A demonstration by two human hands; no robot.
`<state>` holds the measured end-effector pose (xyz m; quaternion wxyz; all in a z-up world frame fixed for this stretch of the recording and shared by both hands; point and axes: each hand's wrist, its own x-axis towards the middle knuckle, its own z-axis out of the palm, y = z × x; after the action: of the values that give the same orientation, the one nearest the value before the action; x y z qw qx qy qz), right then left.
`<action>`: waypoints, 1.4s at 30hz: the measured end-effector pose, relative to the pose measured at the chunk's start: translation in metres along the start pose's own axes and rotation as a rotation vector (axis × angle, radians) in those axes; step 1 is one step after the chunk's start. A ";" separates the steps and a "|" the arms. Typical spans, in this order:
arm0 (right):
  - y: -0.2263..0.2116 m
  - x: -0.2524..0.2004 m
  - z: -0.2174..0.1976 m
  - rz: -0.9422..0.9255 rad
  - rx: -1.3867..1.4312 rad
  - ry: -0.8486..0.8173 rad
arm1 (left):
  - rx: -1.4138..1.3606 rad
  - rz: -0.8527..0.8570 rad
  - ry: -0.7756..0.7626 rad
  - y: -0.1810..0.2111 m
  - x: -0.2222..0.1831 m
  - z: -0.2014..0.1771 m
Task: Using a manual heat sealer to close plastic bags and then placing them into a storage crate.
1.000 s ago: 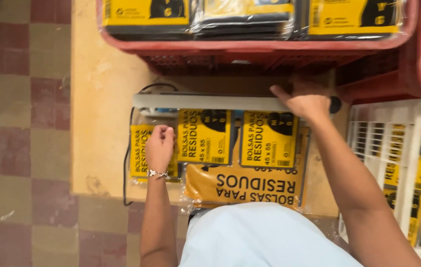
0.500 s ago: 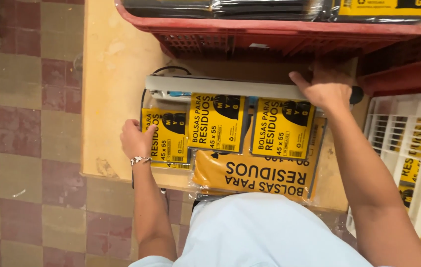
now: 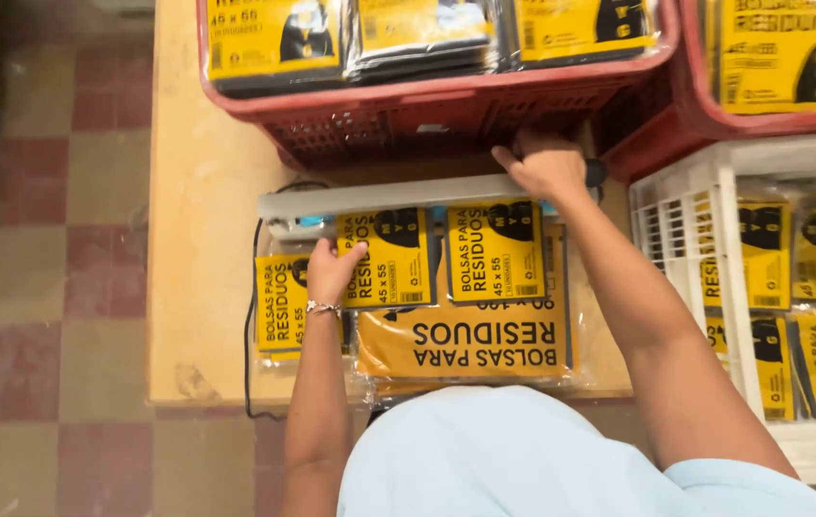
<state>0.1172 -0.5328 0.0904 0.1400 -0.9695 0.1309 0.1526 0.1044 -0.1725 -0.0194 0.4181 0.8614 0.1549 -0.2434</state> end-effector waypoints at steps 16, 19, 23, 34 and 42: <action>0.018 -0.109 0.030 -0.368 0.746 0.332 | -0.508 0.209 -0.006 0.000 -0.053 0.006; 0.012 -0.121 0.040 0.091 0.561 0.177 | -0.703 0.296 -0.116 0.006 -0.081 0.010; 0.034 -0.096 0.109 0.365 0.545 0.029 | -0.861 0.355 -0.269 0.011 -0.104 0.040; 0.038 -0.174 0.164 -0.184 1.508 0.336 | -0.850 0.421 -0.317 0.036 -0.114 0.111; 0.068 -0.276 0.034 0.197 1.078 0.512 | -0.612 0.613 -0.399 0.101 -0.184 0.160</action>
<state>-0.1656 -0.5274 0.1349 0.5608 -0.7512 0.3085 -0.1611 -0.0481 -0.3719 0.0618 0.7269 0.6409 -0.1252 -0.2126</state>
